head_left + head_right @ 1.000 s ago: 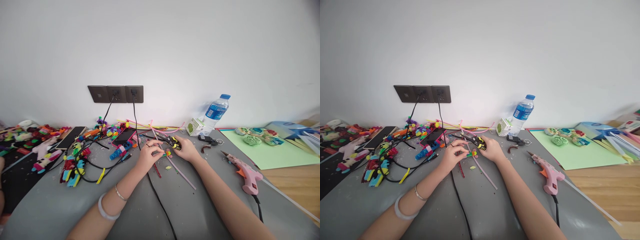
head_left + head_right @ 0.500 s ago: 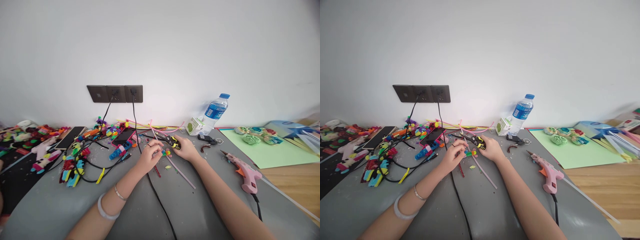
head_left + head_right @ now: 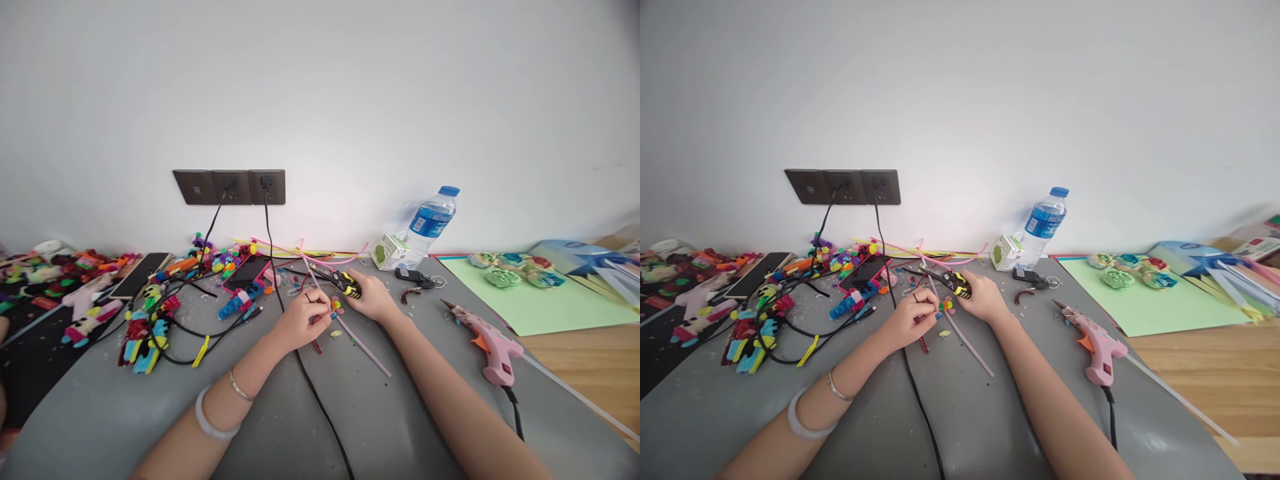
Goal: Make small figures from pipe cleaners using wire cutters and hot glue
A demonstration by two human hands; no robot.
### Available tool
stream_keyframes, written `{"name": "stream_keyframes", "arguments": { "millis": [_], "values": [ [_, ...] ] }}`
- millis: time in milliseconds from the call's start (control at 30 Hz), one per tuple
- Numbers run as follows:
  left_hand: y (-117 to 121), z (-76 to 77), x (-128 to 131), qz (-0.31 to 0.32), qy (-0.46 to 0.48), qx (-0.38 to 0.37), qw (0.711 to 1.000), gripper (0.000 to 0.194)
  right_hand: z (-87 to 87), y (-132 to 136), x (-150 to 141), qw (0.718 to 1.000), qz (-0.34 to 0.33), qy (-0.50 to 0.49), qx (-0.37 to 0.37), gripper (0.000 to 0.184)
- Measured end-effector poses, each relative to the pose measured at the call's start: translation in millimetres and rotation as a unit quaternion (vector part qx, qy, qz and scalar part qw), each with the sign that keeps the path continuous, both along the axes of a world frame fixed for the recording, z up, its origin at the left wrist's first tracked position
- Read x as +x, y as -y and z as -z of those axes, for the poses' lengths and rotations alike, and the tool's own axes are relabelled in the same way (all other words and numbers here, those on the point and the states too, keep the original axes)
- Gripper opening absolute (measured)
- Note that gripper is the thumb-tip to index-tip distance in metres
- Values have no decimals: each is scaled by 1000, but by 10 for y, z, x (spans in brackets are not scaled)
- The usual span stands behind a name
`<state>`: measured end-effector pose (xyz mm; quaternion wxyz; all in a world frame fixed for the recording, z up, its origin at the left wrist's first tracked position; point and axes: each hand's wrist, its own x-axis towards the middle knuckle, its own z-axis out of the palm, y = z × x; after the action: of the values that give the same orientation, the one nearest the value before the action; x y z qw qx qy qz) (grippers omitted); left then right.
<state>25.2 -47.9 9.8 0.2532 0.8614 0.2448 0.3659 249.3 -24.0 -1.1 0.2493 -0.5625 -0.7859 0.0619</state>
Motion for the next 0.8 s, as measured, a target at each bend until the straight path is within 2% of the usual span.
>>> {"name": "stream_keyframes", "arguments": {
  "millis": [233, 400, 500, 567, 667, 800],
  "values": [
    [18, -17, 6, 15, 19, -25, 999, 18, 0, 2, -8, 1000, -1, -1, -6, 13],
    [10, 24, 2, 18, 15, -38, 999, 12, -4, 7, -14, 1000, -8, -9, -1, 12],
    [-13, 55, -5, -13, 31, -61, 998, 17, -17, 21, -15, 1000, -12, -19, 2, 13],
    [-44, 68, -10, -50, 66, -109, 991, 23, -30, 37, -15, 999, -19, -35, 13, 14],
    [-109, 64, -16, -88, 177, -229, 953, 27, -50, 66, -20, 996, -38, -71, 27, 16],
    [-181, 27, -26, -100, 325, -388, 856, 33, -60, 91, -46, 995, -52, -79, 30, 17]
  ]
}}
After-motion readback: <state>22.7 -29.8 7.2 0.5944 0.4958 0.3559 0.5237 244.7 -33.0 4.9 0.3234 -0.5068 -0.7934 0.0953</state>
